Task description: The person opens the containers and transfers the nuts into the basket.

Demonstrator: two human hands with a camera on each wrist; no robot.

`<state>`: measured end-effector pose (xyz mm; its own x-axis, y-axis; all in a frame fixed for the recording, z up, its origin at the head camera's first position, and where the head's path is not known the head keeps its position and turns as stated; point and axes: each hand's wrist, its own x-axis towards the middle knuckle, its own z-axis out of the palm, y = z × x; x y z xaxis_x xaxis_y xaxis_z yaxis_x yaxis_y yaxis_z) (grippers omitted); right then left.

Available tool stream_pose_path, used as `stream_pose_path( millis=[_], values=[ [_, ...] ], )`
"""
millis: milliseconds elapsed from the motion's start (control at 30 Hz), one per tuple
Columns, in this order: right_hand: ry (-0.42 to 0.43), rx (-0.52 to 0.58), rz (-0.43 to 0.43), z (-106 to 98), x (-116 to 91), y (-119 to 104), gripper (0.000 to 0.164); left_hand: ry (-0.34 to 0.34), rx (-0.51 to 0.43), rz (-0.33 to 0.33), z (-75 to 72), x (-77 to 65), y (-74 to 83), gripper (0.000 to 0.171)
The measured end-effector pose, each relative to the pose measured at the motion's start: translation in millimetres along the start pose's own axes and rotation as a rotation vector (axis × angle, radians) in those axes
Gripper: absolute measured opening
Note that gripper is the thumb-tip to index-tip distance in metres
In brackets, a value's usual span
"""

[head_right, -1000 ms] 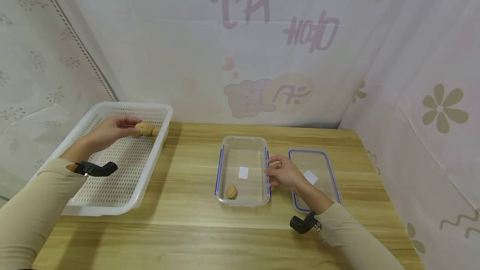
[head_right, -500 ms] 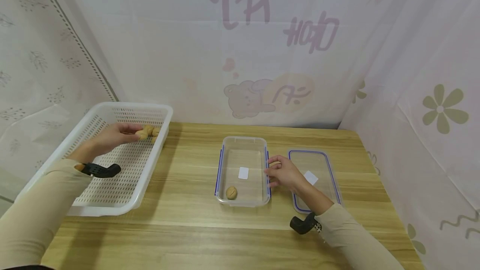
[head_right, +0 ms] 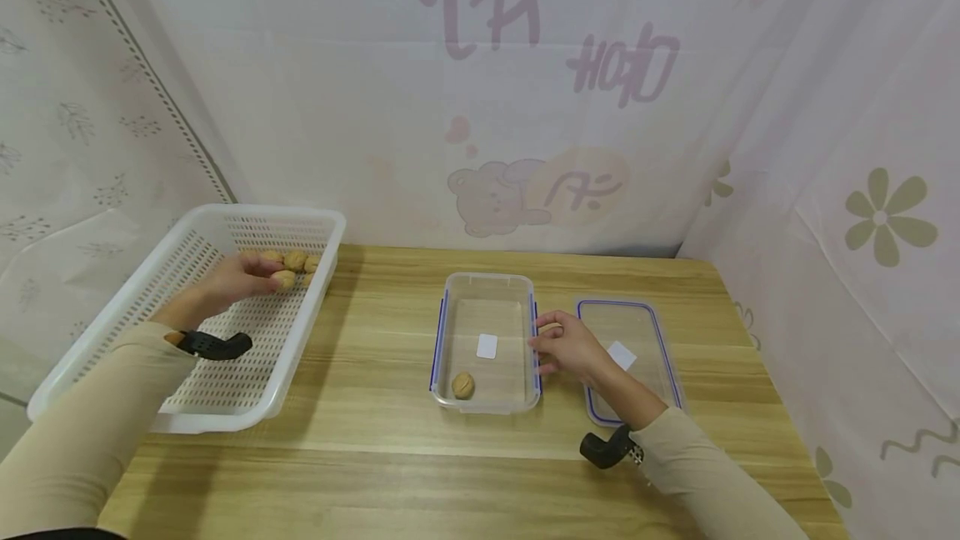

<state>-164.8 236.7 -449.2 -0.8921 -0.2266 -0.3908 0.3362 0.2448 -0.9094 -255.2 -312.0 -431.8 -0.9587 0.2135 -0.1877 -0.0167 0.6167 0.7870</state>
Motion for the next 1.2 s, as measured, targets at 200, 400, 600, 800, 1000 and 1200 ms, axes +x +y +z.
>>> stream_pose_path(
  millis=[200, 400, 600, 800, 1000, 1200],
  values=[
    [0.007, -0.005, 0.001, 0.3, 0.4, 0.2, 0.04, 0.007, -0.042, 0.0, 4.1, 4.4, -7.5, 0.045],
    [0.007, -0.011, 0.006, 0.5, 0.2, 0.2, 0.041, 0.027, -0.009, -0.033, 7.2, 6.5, -8.0, 0.047],
    [0.009, -0.01, 0.012, 0.5, 0.4, -0.6, 0.041, 0.02, -0.01, -0.052, 7.8, 6.9, -5.2, 0.047],
    [0.012, -0.005, 0.015, 0.8, 0.5, -1.2, 0.04, -0.015, -0.034, -0.046, 8.2, 8.2, -5.3, 0.049],
    [0.014, -0.009, 0.011, 1.0, -0.2, -1.3, 0.04, -0.026, -0.024, -0.051, 8.2, 7.5, -4.8, 0.049],
    [0.015, -0.012, 0.01, 1.2, -0.1, -0.9, 0.041, -0.038, -0.033, -0.032, 5.7, 5.3, -4.9, 0.051]
  ],
)
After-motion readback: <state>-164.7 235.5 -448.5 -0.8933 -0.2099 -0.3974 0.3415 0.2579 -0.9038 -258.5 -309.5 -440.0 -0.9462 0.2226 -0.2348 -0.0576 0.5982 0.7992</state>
